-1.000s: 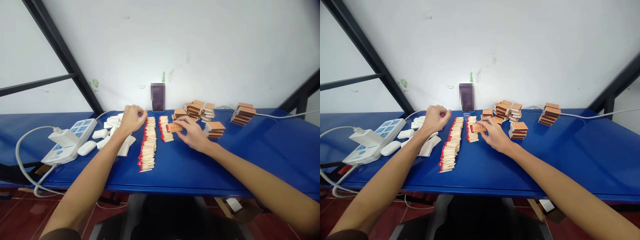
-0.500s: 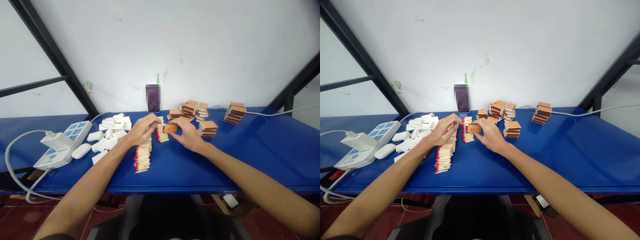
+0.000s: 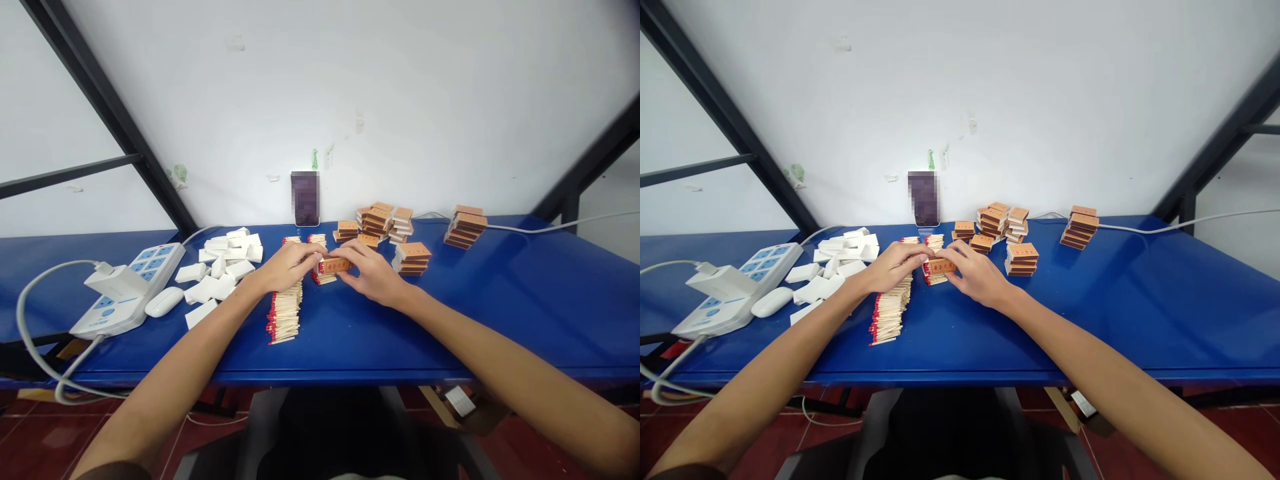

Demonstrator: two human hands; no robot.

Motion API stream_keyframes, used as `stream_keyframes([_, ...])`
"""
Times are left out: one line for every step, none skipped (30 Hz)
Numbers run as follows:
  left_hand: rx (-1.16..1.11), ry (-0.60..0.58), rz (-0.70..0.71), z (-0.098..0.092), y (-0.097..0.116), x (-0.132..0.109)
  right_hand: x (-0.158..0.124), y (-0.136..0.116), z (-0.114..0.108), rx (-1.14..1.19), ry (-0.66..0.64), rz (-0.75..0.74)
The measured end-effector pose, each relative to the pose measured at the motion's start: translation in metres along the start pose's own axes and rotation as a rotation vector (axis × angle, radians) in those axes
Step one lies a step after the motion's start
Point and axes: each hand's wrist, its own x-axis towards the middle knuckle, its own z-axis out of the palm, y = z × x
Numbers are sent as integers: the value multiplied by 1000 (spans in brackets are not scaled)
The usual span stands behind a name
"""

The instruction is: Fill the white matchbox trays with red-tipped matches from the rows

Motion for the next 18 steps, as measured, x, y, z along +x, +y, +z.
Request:
stream_keyframes([-30,-12,-7,0,1,0,0,0,0,-5,-1,-3])
stream_keyframes([-58,-26,-16,1,2,0,0,0,-1,-5,-7,-2])
stream_keyframes([-82,-41,-27,1,4,1,1,-1,-1,1,-15,0])
stream_keyframes([-103,-55,-39,1,5,1,1,-1,-2,13,-26,4])
stream_keyframes([-118,-65,-51,1,6,1,2,-2,-4,27,-40,9])
stream_keyframes([-128,-72,-61,0,7,1,3,-4,-5,40,-59,13])
stream_keyframes([-131,-73,-69,0,8,1,4,-5,-8,48,-83,16])
stream_keyframes([-128,-71,-76,-1,9,1,4,-7,-11,52,-111,21])
stream_keyframes([-120,-66,-82,-2,10,1,5,-8,-14,53,-140,33])
stream_keyframes([-110,-63,-85,-2,10,1,6,-9,-17,60,-169,49])
stream_keyframes([-97,-61,-86,-3,11,1,6,-9,-20,73,-193,68])
stream_keyframes([-81,-62,-86,-3,11,1,7,-9,-22,94,-216,86])
stream_keyframes([-63,-65,-83,-4,10,1,7,-9,-24,120,-236,97])
stream_keyframes([-43,-71,-78,-4,10,1,7,-7,-25,145,-258,101])
stream_keyframes([-19,-79,-70,-4,9,0,7,-6,-26,165,-280,99])
stream_keyframes([9,-90,-58,-3,9,0,7,-4,-26,175,-300,94])
stream_keyframes([42,-100,-45,-2,9,-1,6,-2,-26,175,-317,87])
stream_keyframes([77,-109,-30,-2,9,-2,6,-1,-25,172,-327,78])
